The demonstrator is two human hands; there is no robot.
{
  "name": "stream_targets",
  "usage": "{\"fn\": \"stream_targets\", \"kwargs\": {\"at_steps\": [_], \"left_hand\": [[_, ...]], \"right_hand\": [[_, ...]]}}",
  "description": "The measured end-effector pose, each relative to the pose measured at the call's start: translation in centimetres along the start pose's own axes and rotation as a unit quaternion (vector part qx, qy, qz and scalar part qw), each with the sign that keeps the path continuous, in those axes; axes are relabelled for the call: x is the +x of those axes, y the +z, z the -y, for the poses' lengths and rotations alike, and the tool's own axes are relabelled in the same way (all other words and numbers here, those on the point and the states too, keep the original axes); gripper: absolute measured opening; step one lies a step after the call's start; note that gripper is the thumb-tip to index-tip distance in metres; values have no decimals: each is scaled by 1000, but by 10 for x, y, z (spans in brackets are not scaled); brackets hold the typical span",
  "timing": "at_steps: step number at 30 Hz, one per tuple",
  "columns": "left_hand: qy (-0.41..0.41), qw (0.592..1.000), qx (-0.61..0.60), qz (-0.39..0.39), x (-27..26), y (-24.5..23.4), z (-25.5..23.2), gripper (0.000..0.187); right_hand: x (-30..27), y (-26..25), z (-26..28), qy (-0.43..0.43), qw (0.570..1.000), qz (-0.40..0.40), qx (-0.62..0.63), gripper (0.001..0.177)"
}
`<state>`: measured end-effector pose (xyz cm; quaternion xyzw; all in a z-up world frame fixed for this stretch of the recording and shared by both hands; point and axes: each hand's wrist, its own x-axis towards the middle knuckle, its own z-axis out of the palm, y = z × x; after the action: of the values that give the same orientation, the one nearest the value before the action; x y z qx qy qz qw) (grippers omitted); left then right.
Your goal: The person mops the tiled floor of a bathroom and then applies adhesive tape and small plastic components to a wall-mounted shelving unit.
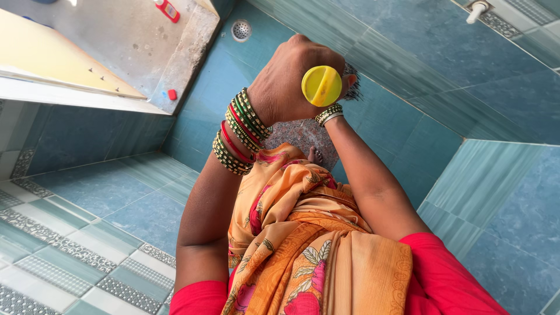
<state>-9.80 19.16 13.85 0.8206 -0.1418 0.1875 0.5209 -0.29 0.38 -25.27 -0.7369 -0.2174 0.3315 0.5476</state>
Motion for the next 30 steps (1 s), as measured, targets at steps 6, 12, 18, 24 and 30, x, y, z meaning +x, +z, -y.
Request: {"fn": "stream_targets", "kwargs": {"at_steps": [6,12,18,24,30], "left_hand": [[-9,996,72,-44,-24,-39,19,30],[-42,994,-34,-98,-43,-54,49,40],[-85,977,-102,-169,-65,-68,70,38],[-93,944,-197,-248,-97,-77,76,38],[-114,923,-200,-307,-108,-49,93,31]], "right_hand": [[39,57,41,-65,985,67,-144,46],[51,80,71,-94,965,89,-230,44],[45,95,84,-78,956,63,-276,36],[26,98,86,-14,930,80,-359,34],[8,62,66,17,920,95,-380,34]]}}
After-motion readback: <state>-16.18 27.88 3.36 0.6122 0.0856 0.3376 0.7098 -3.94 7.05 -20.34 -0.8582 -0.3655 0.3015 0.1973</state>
